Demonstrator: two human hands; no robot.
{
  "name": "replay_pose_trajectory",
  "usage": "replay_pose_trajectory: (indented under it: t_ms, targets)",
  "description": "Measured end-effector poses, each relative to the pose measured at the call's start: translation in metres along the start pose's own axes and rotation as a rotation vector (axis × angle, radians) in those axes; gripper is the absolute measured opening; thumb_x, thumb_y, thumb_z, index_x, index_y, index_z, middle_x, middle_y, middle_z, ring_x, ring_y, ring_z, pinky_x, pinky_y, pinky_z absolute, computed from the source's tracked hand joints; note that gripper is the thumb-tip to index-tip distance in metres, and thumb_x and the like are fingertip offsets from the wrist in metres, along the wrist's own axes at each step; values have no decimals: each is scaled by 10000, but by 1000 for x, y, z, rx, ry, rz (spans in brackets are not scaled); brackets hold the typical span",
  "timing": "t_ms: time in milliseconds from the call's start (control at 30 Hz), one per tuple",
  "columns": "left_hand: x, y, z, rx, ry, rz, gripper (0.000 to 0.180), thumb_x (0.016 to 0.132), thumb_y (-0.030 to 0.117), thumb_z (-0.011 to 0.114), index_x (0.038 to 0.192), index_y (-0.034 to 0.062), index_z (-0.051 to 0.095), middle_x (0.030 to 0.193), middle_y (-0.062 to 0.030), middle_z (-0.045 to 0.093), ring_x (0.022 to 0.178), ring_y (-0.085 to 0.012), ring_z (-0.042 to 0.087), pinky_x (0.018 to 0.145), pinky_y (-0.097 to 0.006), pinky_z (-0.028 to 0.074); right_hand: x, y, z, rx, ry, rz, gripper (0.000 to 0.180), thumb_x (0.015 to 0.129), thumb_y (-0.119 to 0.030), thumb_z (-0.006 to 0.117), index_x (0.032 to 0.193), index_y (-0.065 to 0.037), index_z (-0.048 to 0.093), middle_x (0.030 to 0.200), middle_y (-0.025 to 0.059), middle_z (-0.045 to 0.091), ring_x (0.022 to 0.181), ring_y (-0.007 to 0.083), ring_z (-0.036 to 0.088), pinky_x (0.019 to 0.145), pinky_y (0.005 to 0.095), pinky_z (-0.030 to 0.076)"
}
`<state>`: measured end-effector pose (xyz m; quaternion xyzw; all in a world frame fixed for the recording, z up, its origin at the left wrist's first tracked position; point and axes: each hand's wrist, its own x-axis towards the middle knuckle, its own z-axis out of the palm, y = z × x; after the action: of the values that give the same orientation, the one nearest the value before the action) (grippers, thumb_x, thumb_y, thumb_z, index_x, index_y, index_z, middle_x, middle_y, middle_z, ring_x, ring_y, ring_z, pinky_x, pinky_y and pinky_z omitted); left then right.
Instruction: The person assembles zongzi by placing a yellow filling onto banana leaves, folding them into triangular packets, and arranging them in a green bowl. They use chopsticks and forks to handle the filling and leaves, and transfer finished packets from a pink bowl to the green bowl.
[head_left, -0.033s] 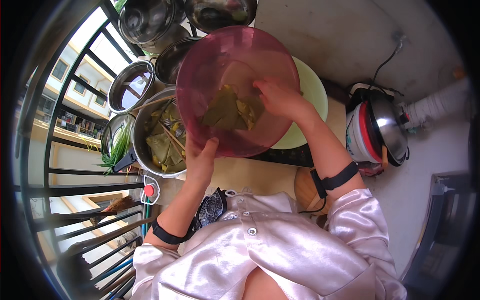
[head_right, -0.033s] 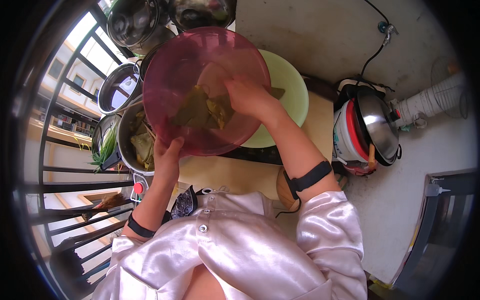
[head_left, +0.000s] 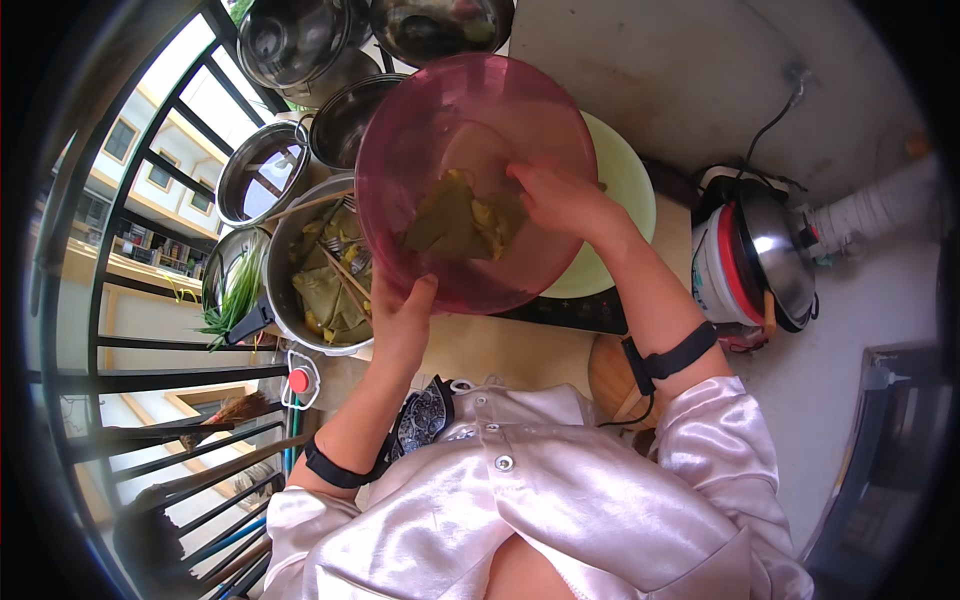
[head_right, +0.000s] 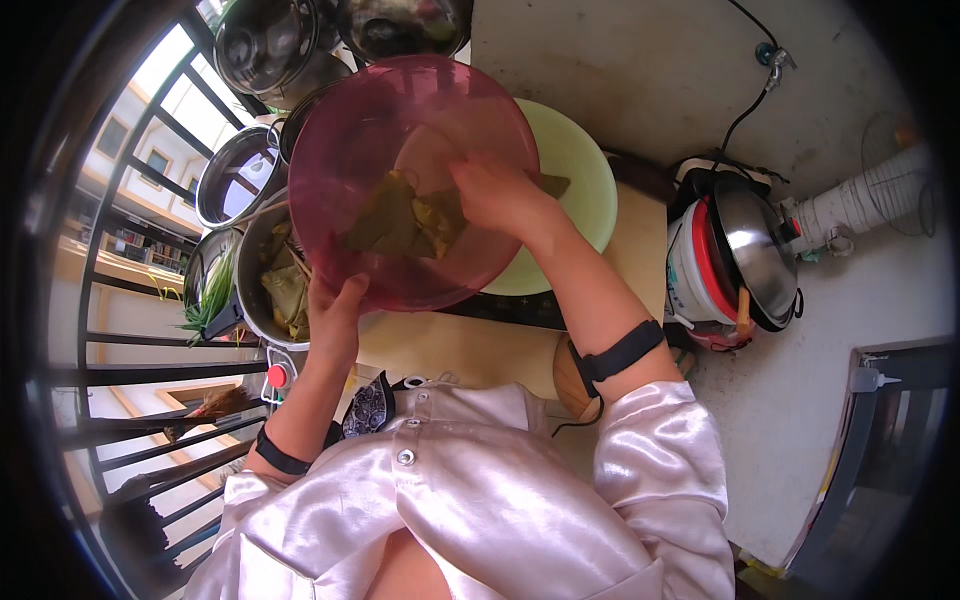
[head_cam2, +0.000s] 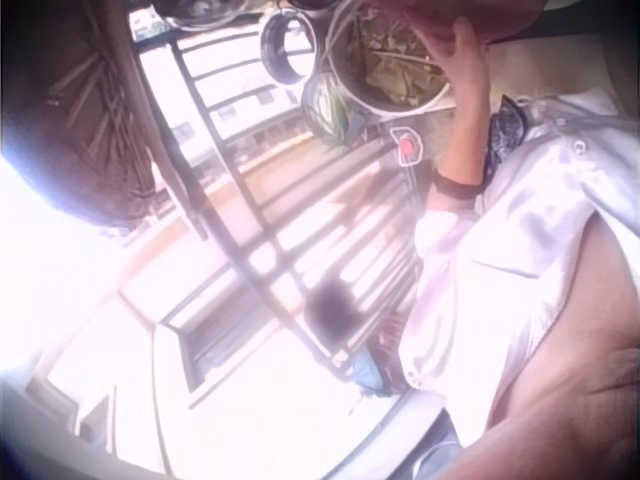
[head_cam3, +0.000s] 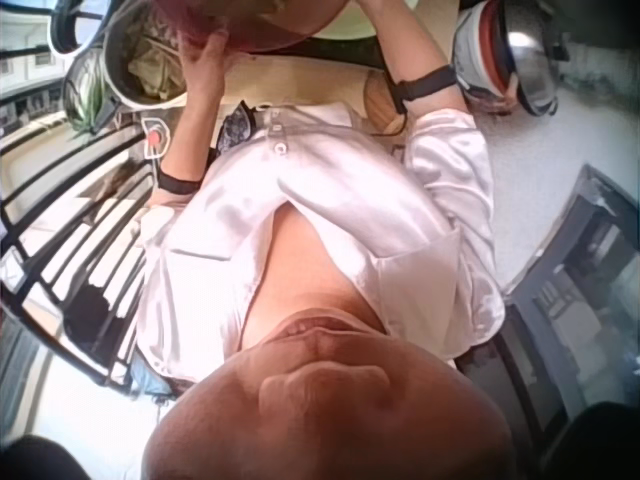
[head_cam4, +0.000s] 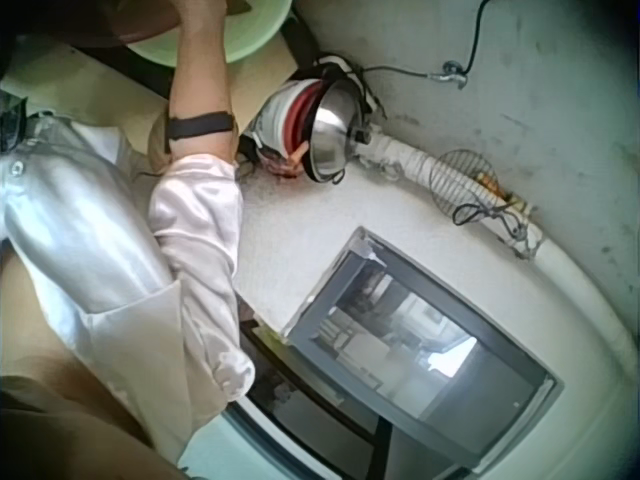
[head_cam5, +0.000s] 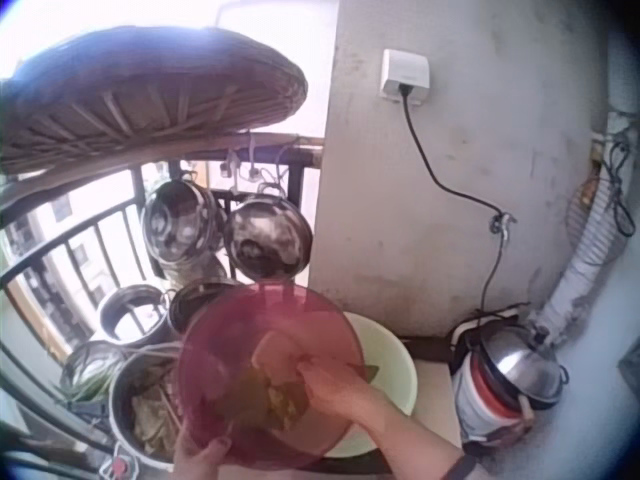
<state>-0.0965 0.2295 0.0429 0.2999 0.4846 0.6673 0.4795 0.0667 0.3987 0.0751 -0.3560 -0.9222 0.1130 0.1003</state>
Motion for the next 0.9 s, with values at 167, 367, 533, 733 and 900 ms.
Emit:
replay_pose_trajectory:
  t_ms: [167,367,533,733,900]
  targets:
    - [-2,-1,2,40,-25,47,523,775,-76,436,1270,18,295,1220,-94,434,1117,-171,427,952,-282,332,10,11,10,-72,-229,-65,244,691,-74,536,924,-3,543,877,184,570,847,330,550,733,411,434]
    - [-2,-8,-1,36,-27,43,539,764,-73,439,1274,7,284,1224,-98,426,1112,-173,430,949,-277,333,5,13,7,20,-435,-25,253,643,-144,640,846,-11,569,763,144,583,764,311,560,667,383,436]
    - [2,-12,-7,75,-19,24,490,772,-36,449,1243,23,324,1167,-80,461,1046,-159,471,879,-273,388,3,18,8,199,-409,-26,288,637,-155,675,859,-2,576,789,127,600,777,262,571,687,344,442]
    - [4,-16,-9,73,-1,65,396,786,31,470,1176,72,408,1041,-34,537,903,-130,556,720,-274,500,1,20,15,548,-424,-30,384,687,-149,660,1022,16,568,877,109,620,830,181,567,741,290,436]
    - [5,-13,-9,99,-18,69,397,786,28,467,1175,76,403,1018,-29,542,901,-131,557,728,-269,497,3,19,16,633,-533,32,354,768,-115,612,1085,24,540,885,81,620,812,101,537,735,246,426]
